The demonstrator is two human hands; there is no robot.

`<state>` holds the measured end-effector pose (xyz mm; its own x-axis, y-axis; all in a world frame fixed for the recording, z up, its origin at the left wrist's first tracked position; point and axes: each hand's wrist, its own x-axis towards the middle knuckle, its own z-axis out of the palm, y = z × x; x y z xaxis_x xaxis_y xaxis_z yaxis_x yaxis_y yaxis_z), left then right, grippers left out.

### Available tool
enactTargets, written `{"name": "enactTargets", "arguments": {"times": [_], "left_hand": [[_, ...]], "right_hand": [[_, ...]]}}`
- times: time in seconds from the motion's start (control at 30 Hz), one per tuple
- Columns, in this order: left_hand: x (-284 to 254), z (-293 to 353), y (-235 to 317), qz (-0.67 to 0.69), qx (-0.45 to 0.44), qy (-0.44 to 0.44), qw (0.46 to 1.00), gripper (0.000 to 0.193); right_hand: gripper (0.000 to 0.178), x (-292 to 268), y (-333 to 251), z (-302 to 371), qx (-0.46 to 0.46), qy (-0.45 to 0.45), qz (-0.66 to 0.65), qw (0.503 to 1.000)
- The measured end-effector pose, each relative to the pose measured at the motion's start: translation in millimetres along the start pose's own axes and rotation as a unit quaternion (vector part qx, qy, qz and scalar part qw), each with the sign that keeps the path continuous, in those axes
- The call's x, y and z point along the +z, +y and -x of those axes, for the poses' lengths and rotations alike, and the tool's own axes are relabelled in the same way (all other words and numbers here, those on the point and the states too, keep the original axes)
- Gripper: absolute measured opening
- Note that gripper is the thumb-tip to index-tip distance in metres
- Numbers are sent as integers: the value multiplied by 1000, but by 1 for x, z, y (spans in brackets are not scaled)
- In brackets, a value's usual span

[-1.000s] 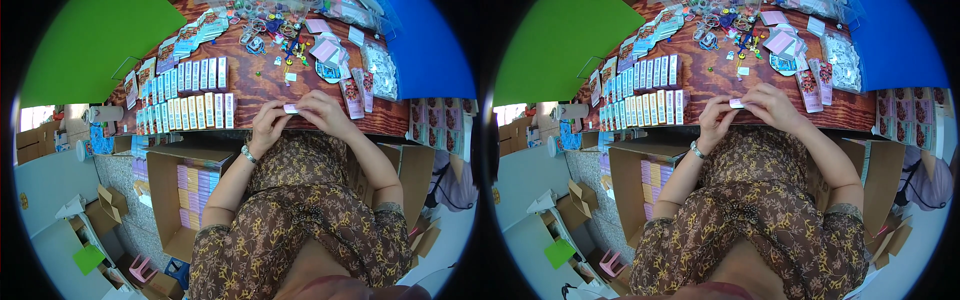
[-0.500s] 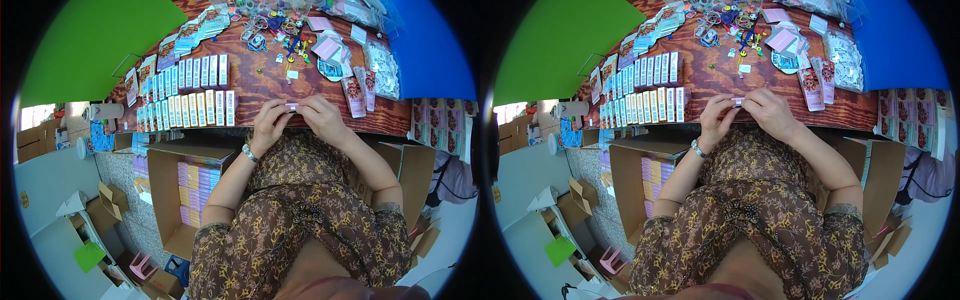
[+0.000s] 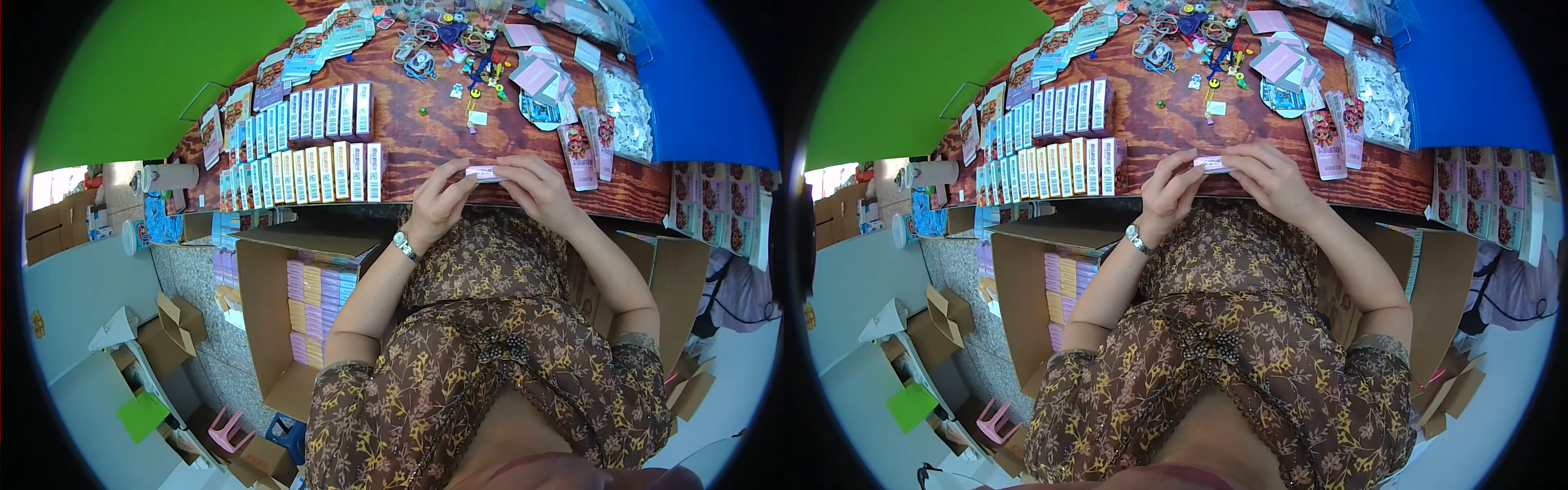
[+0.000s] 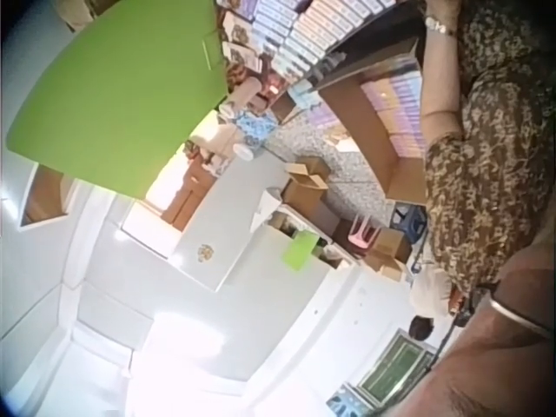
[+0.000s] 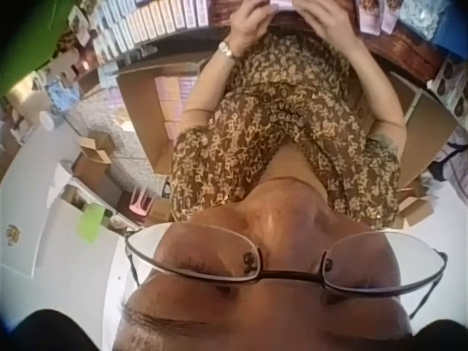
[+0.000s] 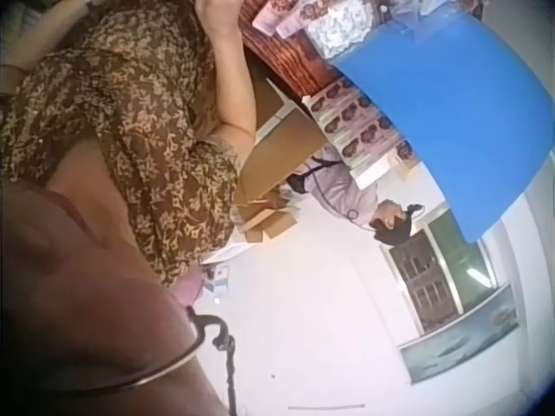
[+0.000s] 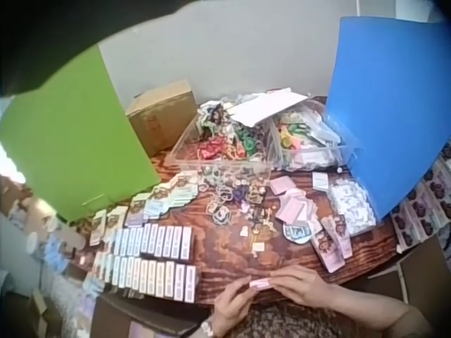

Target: Sort small components and pack them into individual boxes and bags at a factory workbench.

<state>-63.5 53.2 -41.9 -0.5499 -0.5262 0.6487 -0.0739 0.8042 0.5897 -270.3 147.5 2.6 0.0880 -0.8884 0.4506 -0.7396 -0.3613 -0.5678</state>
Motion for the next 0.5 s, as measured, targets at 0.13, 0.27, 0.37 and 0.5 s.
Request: {"name": "enactTargets", "arguments": {"times": [0.13,0.27,0.37,0.5], "left_hand": [[0,1,-2,-9,21,2,1000,29],[1,0,-1,-16,19,-10,1000,29],[5,1,-1,-5,5,7,1000,30],[8,2,-3,-5,15,20,1000,30]], "right_hand": [[25,2,3,1,-30,7,-5,1000],[30,-3,5,-1,-5,-13,-38,999],[32,-6,3,-7,68,-44,-87,993],[33,1,3,-2,14,-25,-16,999]]}}
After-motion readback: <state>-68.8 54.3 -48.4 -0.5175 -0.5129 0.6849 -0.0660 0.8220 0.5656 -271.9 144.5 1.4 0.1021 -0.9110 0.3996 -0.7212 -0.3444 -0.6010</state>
